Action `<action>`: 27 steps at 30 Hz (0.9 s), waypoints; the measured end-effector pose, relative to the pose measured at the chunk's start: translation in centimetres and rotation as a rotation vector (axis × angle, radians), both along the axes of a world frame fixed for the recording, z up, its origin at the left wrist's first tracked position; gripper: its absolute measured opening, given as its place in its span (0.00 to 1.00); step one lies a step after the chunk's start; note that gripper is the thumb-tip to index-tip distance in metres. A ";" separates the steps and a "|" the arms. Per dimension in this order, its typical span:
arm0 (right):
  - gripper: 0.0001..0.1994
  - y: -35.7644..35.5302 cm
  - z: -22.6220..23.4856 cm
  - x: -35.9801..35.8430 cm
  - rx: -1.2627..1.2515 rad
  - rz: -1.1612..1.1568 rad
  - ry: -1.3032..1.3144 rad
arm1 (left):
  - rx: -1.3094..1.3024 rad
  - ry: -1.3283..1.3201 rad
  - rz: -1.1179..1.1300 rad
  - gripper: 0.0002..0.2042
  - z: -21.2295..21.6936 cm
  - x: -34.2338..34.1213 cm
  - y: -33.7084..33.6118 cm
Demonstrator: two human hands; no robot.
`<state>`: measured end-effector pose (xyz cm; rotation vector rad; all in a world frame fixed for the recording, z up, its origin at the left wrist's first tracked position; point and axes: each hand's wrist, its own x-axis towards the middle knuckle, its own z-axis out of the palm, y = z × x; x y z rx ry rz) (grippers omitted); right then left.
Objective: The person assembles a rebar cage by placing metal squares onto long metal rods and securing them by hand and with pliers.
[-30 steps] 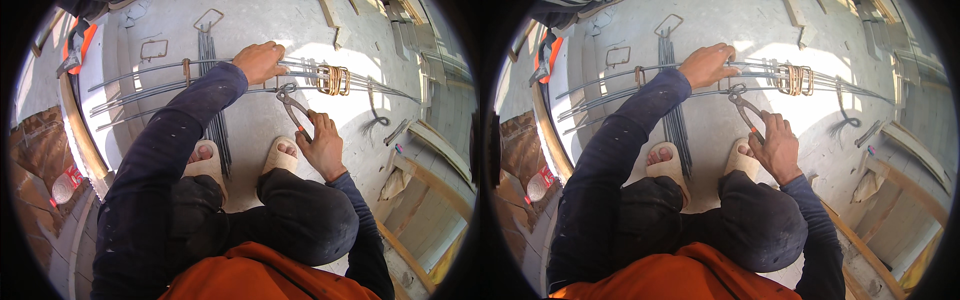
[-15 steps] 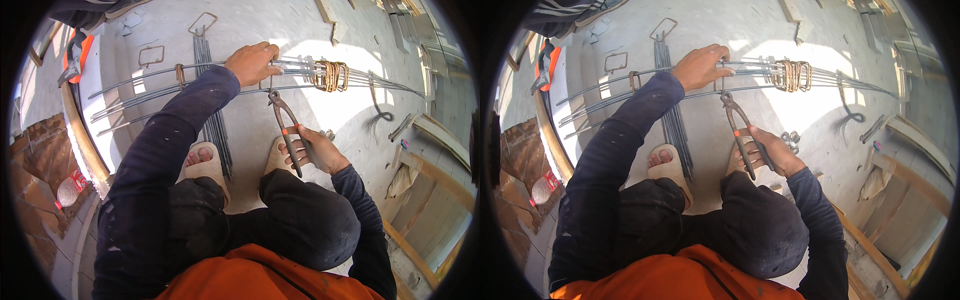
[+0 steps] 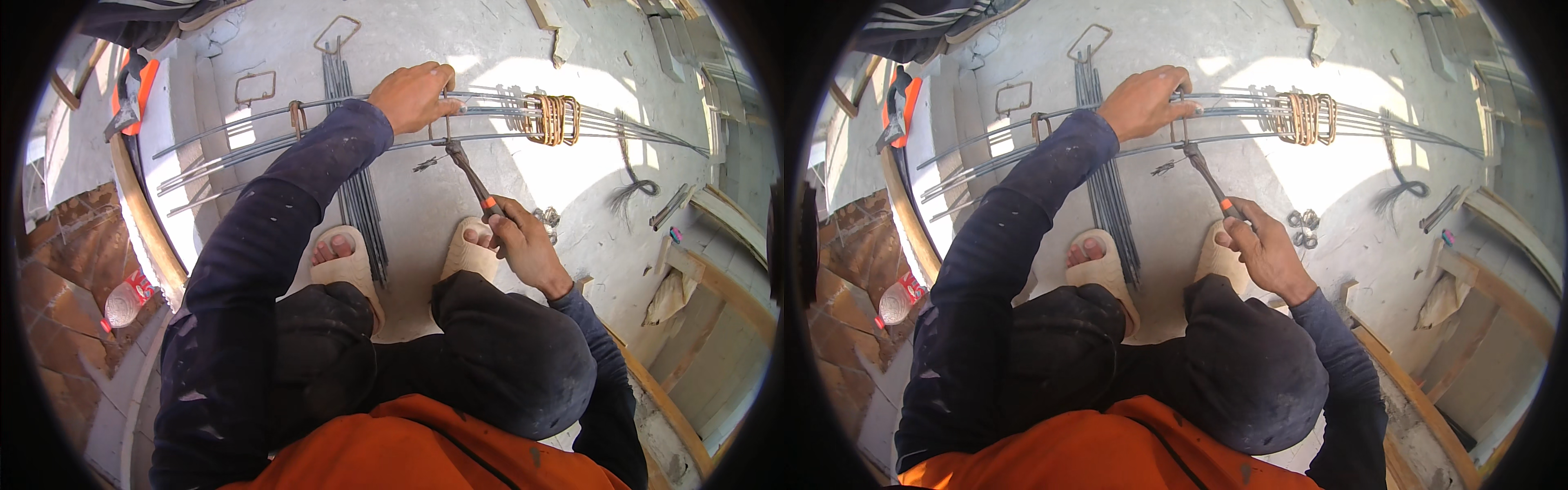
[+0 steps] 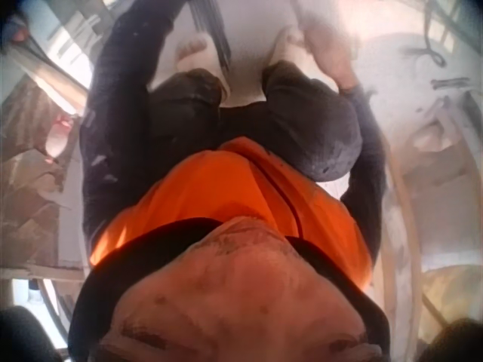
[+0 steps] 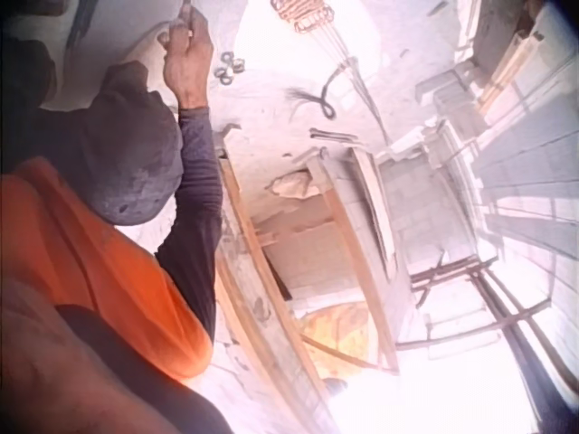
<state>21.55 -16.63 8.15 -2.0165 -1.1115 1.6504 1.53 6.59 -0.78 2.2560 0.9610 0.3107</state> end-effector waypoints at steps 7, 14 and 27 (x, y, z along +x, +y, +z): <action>0.24 -1.7 -4.5 -0.8 -0.110 -0.315 0.466 | -0.020 0.061 -0.019 0.18 0.1 0.3 0.5; 0.20 -2.8 -10.4 -1.5 0.060 -0.191 0.245 | -0.044 0.079 0.046 0.18 -0.5 1.2 1.2; 0.21 -1.4 -9.4 -0.2 -0.222 -0.240 0.603 | -0.049 0.069 0.132 0.18 0.0 1.1 0.2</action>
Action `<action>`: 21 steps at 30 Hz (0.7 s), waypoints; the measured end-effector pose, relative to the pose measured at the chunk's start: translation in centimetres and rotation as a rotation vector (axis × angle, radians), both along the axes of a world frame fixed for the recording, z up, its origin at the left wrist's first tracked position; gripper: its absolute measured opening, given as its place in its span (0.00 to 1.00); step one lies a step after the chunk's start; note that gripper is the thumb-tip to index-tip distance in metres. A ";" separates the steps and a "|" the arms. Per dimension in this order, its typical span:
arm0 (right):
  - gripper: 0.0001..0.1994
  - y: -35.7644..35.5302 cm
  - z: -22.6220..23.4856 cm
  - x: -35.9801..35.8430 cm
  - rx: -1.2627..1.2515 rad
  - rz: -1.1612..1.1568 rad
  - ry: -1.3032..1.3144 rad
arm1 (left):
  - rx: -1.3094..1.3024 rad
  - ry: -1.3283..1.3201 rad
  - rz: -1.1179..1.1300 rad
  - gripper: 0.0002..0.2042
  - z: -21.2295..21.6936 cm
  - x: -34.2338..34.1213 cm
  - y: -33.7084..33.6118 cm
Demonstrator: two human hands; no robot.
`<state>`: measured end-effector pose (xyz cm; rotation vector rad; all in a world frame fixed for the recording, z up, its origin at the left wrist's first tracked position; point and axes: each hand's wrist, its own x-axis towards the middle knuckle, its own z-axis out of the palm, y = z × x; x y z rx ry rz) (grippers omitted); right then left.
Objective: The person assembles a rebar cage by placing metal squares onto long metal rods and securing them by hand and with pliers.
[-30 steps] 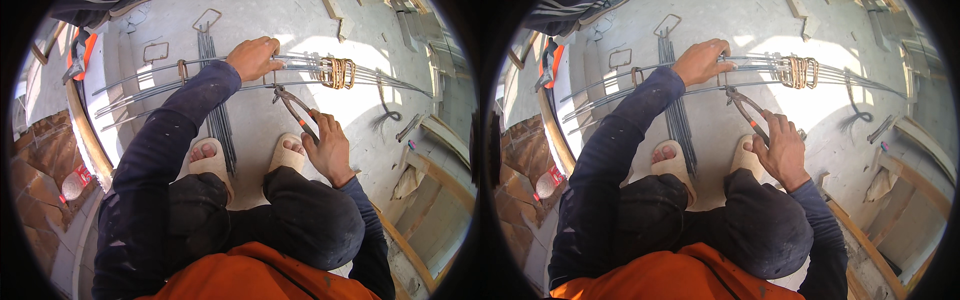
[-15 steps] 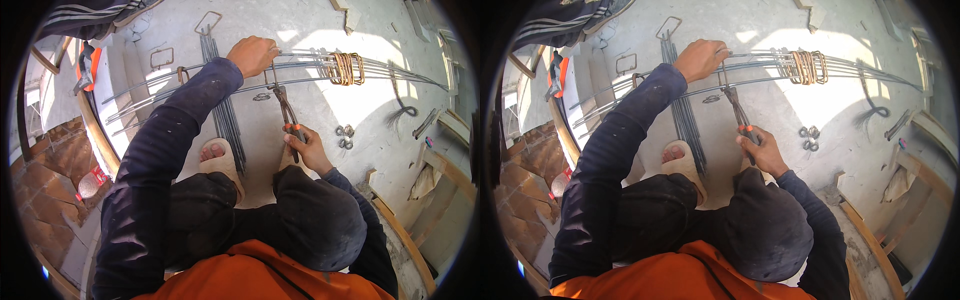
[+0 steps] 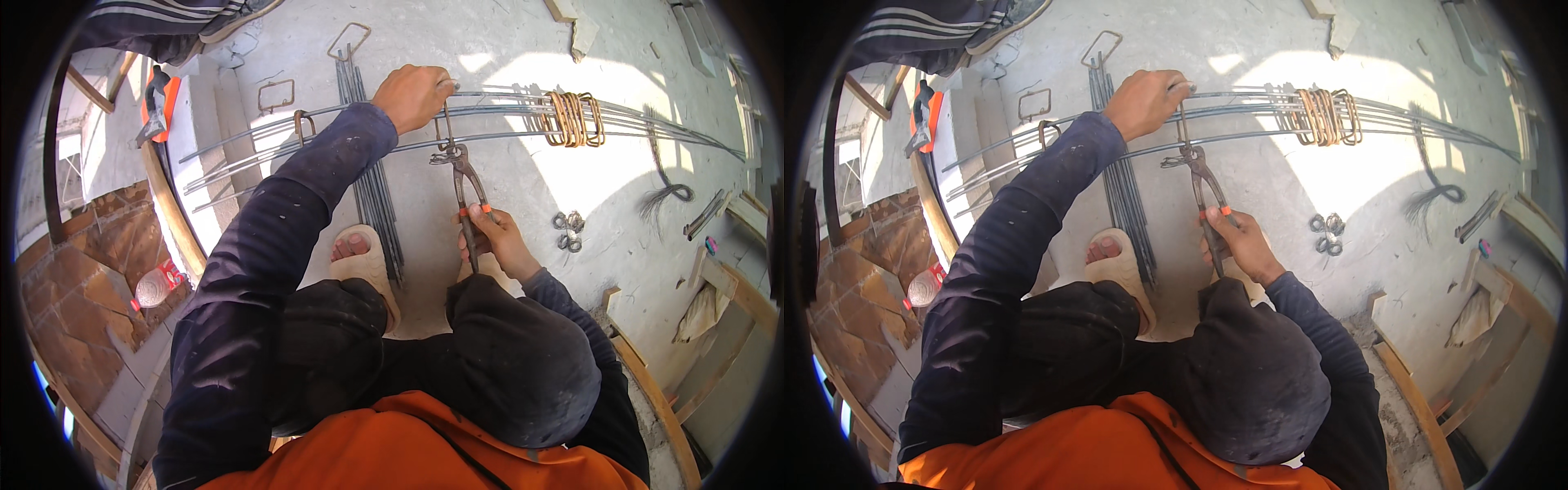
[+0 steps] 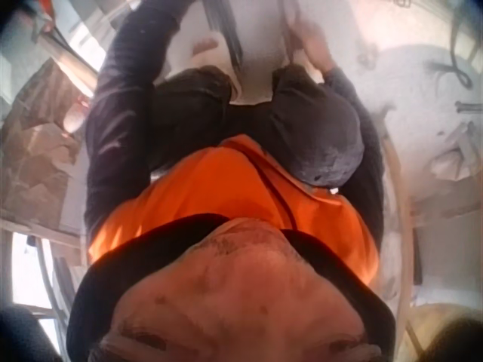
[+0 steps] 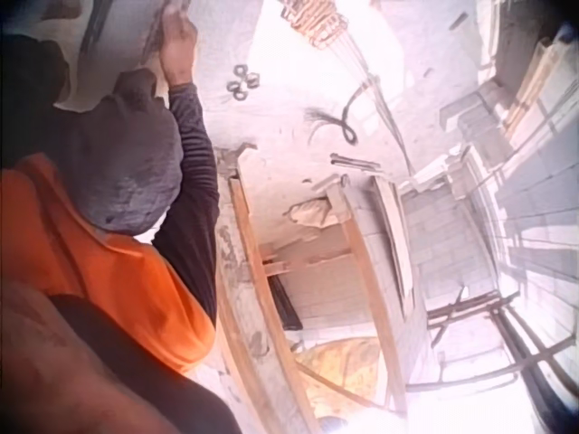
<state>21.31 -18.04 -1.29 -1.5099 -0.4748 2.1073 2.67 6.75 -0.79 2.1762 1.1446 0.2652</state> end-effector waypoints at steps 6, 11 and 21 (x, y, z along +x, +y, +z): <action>0.34 2.3 6.2 2.1 0.076 0.426 -0.414 | 0.023 -0.008 0.006 0.17 0.4 -0.1 -0.4; 0.37 1.3 7.9 1.5 0.569 0.485 -1.135 | -0.013 -0.014 -0.100 0.19 1.3 -1.0 0.1; 0.33 0.4 7.2 2.1 0.110 0.102 -0.210 | -0.038 -0.059 -0.125 0.21 0.9 -1.4 0.2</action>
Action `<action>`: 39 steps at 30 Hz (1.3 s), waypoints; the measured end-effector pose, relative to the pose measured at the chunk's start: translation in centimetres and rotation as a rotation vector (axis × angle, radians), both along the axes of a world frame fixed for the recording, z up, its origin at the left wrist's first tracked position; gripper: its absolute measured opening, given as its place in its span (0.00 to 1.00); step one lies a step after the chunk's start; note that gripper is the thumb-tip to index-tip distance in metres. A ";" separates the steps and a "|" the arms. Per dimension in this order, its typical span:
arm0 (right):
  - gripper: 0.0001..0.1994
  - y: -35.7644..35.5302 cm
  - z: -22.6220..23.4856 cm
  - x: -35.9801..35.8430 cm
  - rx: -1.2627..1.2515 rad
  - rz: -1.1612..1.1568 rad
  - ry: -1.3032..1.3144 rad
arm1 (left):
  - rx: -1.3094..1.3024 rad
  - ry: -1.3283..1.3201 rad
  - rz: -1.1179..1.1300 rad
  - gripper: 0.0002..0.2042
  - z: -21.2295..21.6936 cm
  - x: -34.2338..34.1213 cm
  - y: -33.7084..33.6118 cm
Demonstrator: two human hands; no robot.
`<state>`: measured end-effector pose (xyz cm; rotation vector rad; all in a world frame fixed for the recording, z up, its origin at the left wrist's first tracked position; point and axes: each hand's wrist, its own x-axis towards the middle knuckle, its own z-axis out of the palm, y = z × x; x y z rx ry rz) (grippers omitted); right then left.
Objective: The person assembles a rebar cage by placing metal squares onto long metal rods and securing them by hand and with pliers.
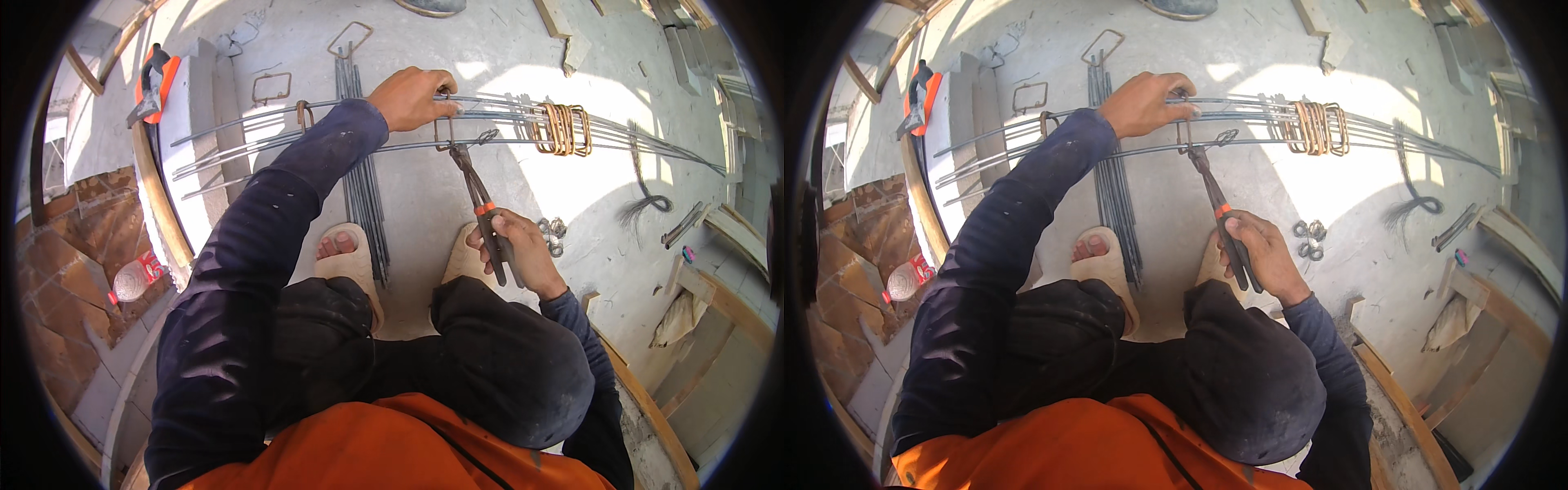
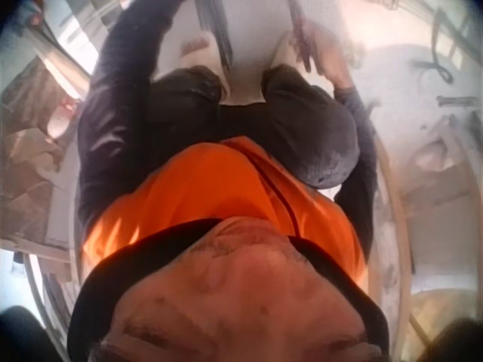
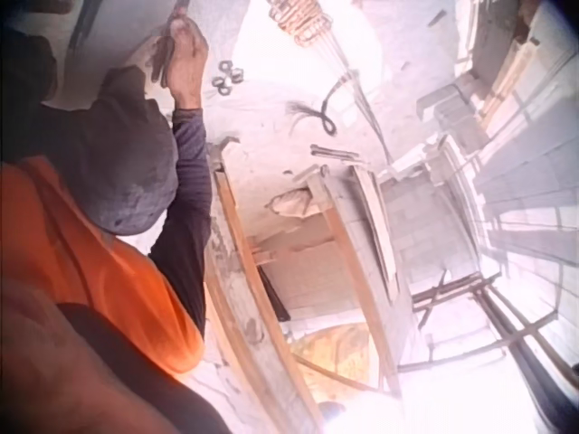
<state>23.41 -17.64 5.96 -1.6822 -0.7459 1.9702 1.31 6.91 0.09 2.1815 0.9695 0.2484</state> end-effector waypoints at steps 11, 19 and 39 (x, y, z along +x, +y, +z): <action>0.32 -0.7 -2.8 -0.5 -0.286 -0.165 0.429 | -0.035 -0.024 -0.074 0.17 -0.3 -0.8 0.9; 0.31 -1.2 -1.9 -1.0 -0.098 -0.014 0.188 | 0.087 -0.001 -0.081 0.16 -1.0 -0.6 0.4; 0.27 -1.0 -3.0 -0.2 -0.361 -0.344 0.545 | 0.169 -0.036 -0.036 0.16 -0.6 -0.6 -0.1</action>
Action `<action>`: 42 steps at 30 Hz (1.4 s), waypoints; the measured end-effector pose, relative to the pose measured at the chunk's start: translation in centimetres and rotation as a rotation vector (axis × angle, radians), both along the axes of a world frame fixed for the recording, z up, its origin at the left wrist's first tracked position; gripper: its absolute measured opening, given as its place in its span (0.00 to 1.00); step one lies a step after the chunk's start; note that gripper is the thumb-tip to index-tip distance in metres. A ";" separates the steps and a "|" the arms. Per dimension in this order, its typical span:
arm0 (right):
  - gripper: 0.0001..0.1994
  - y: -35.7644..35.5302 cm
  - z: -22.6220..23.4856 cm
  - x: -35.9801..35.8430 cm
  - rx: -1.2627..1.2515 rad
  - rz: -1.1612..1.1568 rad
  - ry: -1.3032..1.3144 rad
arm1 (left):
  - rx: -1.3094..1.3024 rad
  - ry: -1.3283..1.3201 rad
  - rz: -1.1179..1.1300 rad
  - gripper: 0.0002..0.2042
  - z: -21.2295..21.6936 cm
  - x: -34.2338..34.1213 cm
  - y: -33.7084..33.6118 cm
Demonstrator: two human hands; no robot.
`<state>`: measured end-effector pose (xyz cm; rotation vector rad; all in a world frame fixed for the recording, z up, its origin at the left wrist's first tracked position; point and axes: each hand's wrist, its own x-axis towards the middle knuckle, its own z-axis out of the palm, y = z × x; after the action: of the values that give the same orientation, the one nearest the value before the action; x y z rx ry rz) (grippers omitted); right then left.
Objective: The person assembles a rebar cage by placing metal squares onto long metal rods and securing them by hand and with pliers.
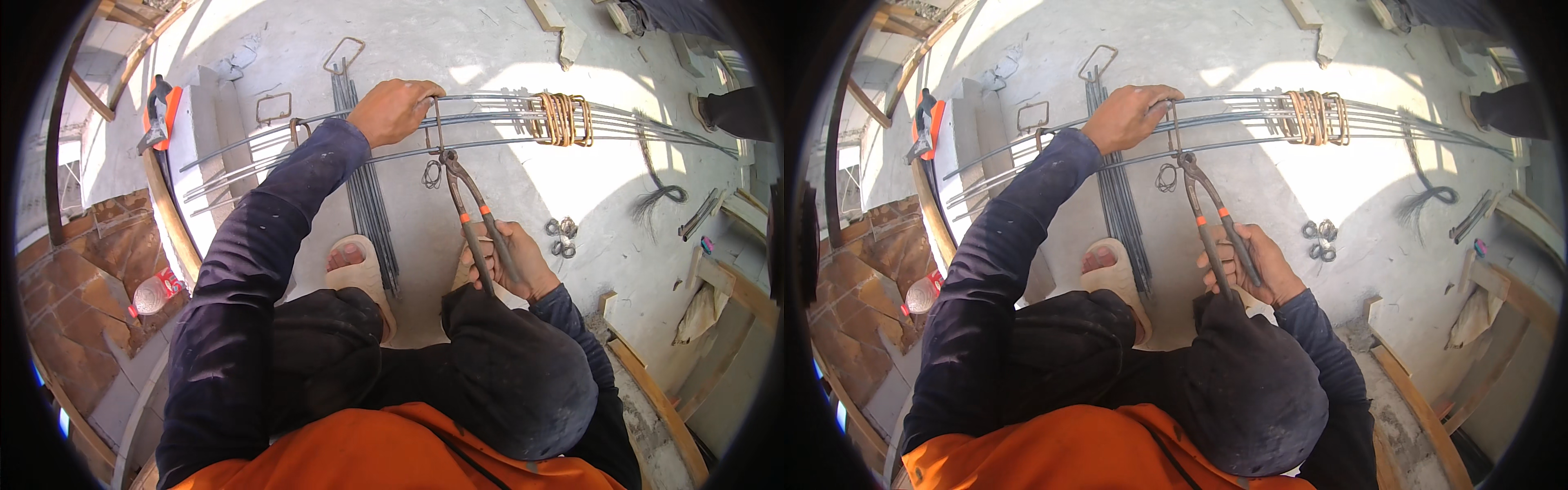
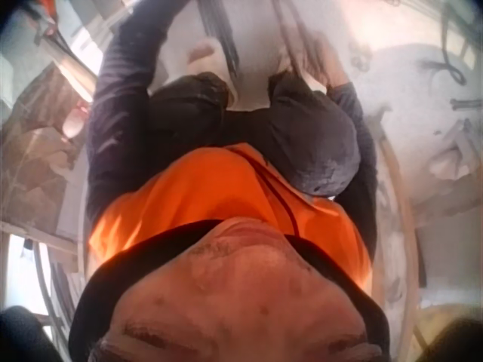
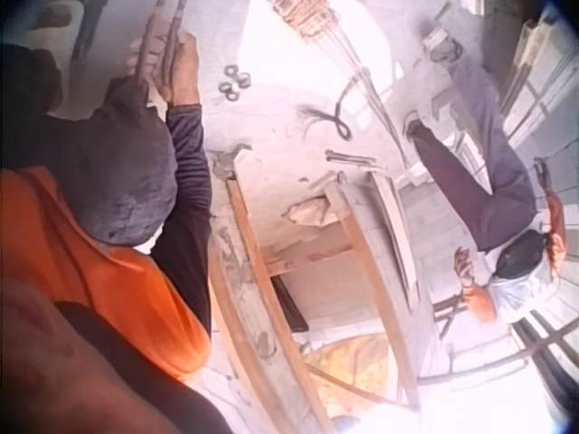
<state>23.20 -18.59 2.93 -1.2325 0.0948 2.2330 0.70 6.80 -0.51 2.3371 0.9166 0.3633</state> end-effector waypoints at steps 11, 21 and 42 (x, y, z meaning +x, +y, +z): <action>0.34 0.2 2.1 -0.1 0.842 0.594 -1.389 | 0.024 0.075 0.024 0.16 -0.5 0.4 -0.9; 0.33 -0.9 -1.2 0.6 0.252 0.111 -0.092 | 0.123 0.132 0.218 0.20 0.2 1.8 -3.8; 0.27 1.0 -0.4 -0.3 0.391 0.288 -0.416 | -0.970 -0.271 0.277 0.30 -3.7 -1.2 -14.0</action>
<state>22.95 -17.62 2.57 -1.5202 -0.6842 2.0333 -0.55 -7.17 -4.20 1.2537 0.9836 0.2504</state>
